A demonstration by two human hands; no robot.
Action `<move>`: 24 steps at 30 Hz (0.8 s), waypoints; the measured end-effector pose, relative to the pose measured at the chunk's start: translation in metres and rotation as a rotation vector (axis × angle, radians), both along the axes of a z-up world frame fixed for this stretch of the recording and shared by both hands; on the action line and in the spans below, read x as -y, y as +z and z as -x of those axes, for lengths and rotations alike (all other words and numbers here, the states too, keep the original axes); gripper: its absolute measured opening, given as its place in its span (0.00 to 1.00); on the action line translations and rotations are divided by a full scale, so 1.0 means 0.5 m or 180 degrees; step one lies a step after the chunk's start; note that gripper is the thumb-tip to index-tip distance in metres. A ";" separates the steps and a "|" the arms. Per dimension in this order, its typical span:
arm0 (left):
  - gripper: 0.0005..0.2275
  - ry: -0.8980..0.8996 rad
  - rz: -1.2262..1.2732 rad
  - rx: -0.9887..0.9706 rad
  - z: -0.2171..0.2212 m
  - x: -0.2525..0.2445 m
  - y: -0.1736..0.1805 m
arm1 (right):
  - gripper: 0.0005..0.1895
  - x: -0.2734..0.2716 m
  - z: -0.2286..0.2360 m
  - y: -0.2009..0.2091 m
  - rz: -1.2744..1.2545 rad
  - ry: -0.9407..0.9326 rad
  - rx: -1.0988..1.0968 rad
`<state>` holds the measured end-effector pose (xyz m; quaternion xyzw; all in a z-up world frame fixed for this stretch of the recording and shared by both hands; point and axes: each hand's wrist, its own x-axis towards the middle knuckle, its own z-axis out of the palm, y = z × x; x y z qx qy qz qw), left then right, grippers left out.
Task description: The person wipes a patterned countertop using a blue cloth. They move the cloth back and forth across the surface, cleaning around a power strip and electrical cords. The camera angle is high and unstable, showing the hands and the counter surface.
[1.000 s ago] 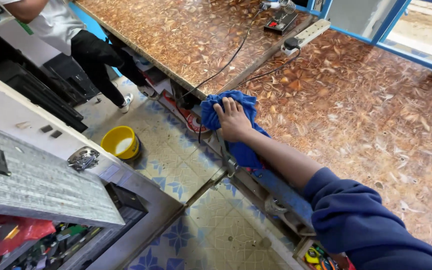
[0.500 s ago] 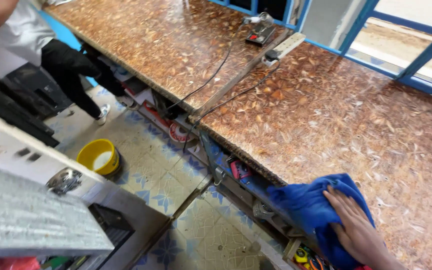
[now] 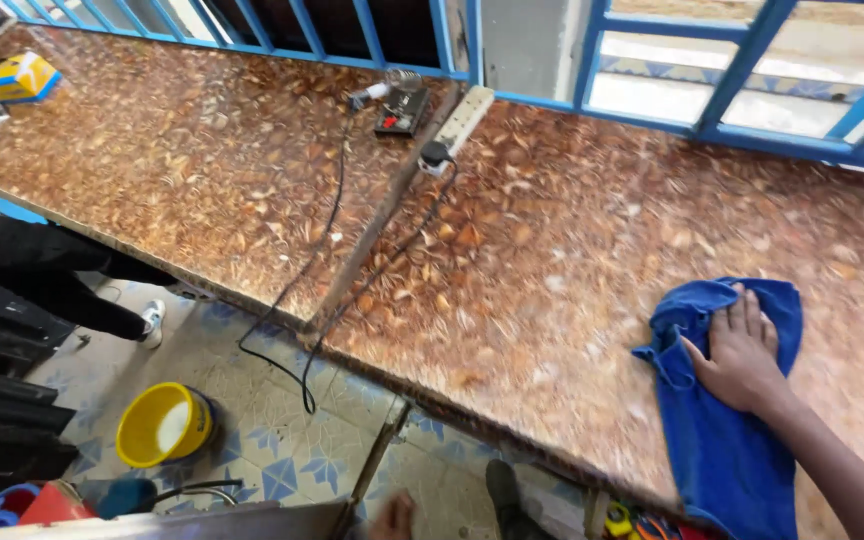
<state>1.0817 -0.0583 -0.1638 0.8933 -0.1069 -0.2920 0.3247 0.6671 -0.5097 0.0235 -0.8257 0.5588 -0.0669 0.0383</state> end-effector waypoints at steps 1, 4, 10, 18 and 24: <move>0.11 0.0044 -0.0009 -0.0001 -0.051 0.094 0.144 | 0.52 0.047 -0.038 0.011 -0.0009 0.0044 -0.0001; 0.16 0.0464 0.0675 0.0974 -0.090 0.231 0.477 | 0.48 0.181 -0.145 0.027 0.0150 0.0519 0.0177; 0.13 -0.0531 0.1875 0.2769 -0.178 0.431 0.494 | 0.39 0.557 -0.384 0.034 0.0405 0.1116 0.0312; 0.11 0.0212 0.1672 0.3349 -0.169 0.473 0.522 | 0.15 0.780 -0.681 0.051 -0.0016 0.0932 0.2740; 0.11 0.0172 0.1697 0.3274 -0.173 0.470 0.537 | 0.33 0.658 -0.913 0.182 -0.0634 0.1366 0.1784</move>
